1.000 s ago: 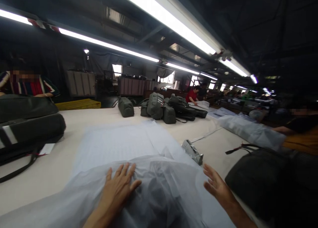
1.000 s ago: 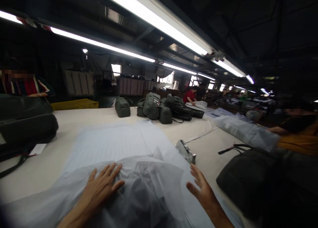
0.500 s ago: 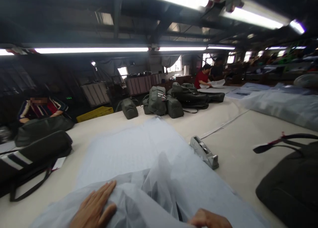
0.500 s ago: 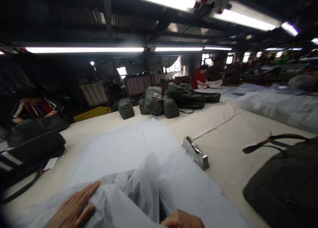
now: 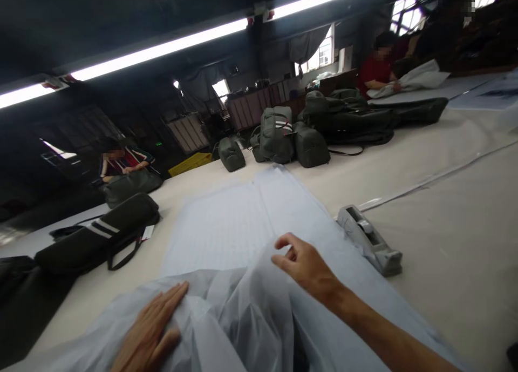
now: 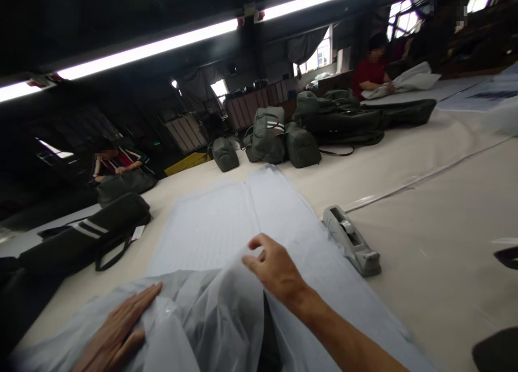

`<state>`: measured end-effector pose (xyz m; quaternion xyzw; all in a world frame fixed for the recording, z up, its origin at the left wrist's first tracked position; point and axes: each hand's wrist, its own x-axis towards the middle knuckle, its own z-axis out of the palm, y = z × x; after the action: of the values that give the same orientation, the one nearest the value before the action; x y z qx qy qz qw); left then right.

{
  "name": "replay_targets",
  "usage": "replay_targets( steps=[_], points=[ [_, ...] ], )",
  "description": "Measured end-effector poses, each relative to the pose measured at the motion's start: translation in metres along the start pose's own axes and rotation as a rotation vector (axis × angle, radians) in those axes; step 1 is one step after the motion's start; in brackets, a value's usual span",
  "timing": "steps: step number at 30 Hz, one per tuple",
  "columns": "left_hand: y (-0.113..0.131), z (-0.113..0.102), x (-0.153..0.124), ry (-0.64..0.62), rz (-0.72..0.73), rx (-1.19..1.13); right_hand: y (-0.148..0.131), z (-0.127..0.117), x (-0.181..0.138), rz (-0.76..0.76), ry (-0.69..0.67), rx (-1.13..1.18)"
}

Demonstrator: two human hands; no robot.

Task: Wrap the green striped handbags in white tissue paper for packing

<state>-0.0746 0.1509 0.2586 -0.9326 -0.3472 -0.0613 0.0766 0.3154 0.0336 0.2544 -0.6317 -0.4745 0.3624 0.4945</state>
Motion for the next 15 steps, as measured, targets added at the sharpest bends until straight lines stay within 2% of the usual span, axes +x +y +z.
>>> replay_targets(
  steps=[1,2,4,6,7,11,13,15],
  points=[
    [0.001,-0.001,0.001,0.001,0.010,-0.007,0.019,-0.003,-0.006,0.153,0.019,0.050],
    [0.002,-0.002,0.002,0.006,0.023,-0.015,0.038,-0.004,-0.017,0.298,-0.038,0.120],
    [0.002,-0.003,0.003,0.023,0.048,-0.033,0.075,0.001,-0.045,0.547,-0.326,0.329],
    [0.002,-0.005,0.004,0.031,0.067,-0.048,0.098,0.015,-0.072,0.640,-0.525,0.529],
    [0.002,-0.006,0.005,0.026,0.068,-0.048,0.102,0.024,-0.083,0.634,-0.577,0.608],
    [0.008,-0.011,0.014,0.018,0.055,-0.041,0.084,0.050,-0.096,0.533,-0.579,0.841],
    [0.016,-0.014,0.022,0.038,0.052,-0.096,0.072,0.054,-0.095,0.522,-0.484,0.904],
    [0.027,-0.017,0.030,0.084,0.046,-0.205,0.070,0.054,-0.099,0.527,-0.315,0.865]
  ],
)
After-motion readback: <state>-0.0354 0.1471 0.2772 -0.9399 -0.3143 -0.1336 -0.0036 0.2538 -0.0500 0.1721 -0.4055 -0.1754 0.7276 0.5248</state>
